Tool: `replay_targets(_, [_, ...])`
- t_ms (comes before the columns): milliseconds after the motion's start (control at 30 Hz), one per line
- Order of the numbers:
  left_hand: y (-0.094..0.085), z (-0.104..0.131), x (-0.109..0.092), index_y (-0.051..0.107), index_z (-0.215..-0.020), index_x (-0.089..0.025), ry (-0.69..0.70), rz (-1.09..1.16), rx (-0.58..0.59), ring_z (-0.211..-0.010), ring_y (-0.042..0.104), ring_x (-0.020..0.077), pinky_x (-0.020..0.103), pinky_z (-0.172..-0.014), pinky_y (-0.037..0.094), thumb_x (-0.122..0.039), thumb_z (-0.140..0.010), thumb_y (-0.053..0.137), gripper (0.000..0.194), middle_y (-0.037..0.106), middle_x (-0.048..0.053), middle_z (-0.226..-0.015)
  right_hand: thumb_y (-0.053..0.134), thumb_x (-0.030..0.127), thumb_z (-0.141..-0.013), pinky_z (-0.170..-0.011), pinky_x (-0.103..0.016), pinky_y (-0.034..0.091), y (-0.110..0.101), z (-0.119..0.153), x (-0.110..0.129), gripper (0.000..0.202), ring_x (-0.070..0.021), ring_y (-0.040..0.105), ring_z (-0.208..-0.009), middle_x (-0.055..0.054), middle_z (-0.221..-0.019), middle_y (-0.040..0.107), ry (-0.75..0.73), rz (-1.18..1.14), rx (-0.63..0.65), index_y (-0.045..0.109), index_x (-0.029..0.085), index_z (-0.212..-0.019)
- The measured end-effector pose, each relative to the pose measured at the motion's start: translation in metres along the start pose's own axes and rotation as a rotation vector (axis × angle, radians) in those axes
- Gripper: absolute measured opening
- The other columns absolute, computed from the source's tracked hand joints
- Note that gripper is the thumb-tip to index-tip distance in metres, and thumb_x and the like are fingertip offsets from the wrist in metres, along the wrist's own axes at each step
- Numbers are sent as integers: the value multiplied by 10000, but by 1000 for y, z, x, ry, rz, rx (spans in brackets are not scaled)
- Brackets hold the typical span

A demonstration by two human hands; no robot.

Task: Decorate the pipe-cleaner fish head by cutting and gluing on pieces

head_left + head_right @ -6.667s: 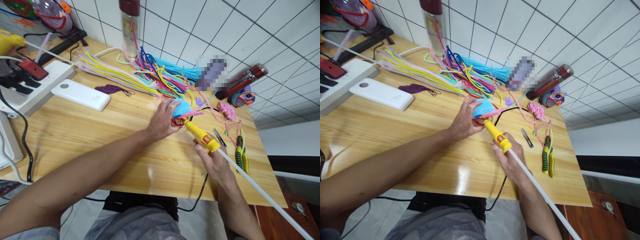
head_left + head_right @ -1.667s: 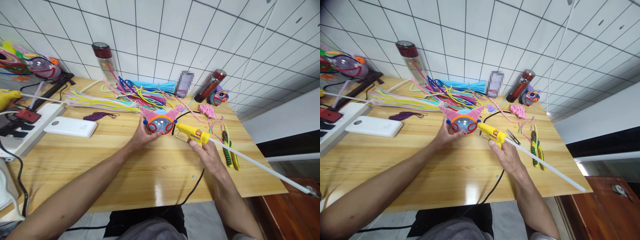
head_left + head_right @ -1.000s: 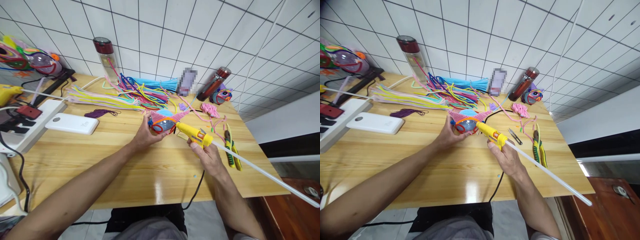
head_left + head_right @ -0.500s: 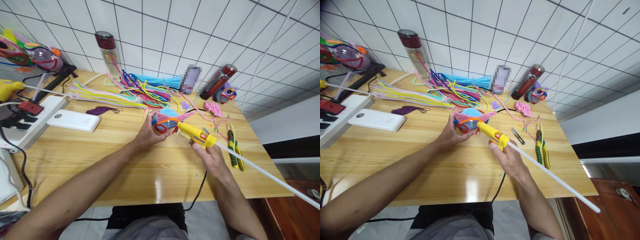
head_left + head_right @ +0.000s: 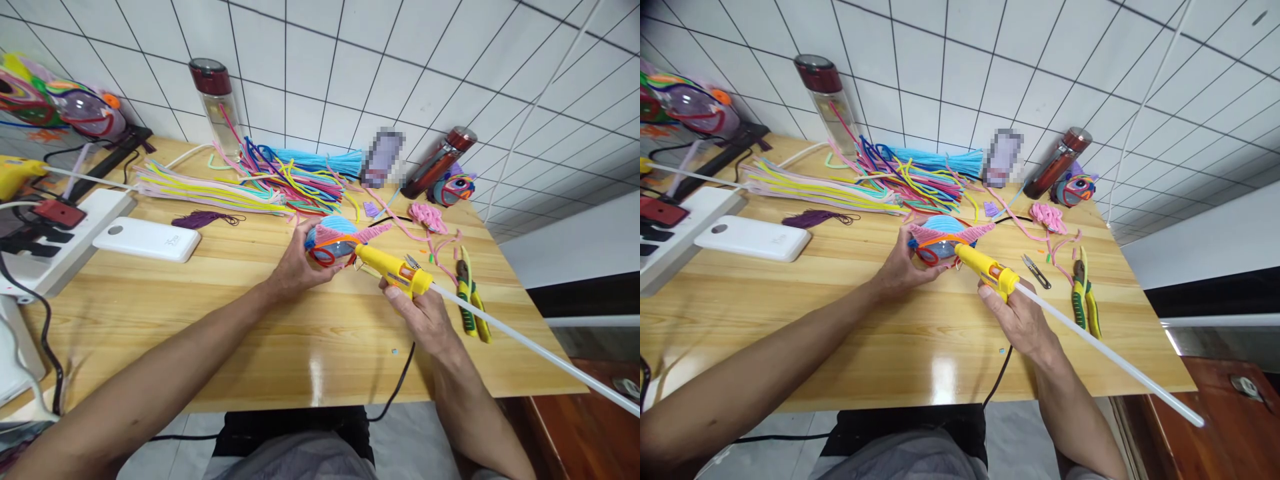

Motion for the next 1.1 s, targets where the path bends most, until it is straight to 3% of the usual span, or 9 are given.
replay_targets(300, [1, 0, 4, 400, -1546, -249, -5, -2, -20, -1515, 556, 342, 544, -1314, 459, -381, -763, 987, 988, 572, 176, -1526, 585, 531, -1048, -777, -379, 554, 0, 0, -1, 360, -239, 678, -786, -51, -862, 742, 3, 8, 1, 731, 224, -931])
replay_targets(1100, [0, -2, 1, 377, -1545, -278, 8, -12, -33, -1498, 566, 328, 537, -1313, 462, -412, -768, 980, 993, 572, 159, -1523, 575, 574, -1044, -735, -383, 566, -6, 2, 1, 401, -232, 661, -742, -51, -829, 732, -12, 7, -3, 729, 225, -917])
Point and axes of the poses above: each hand's wrist, its own z-axis away from the middle knuckle, its own y-axis out of the palm, x = y × z, the point moved 2 cm from there along -z, towards the middle knuckle
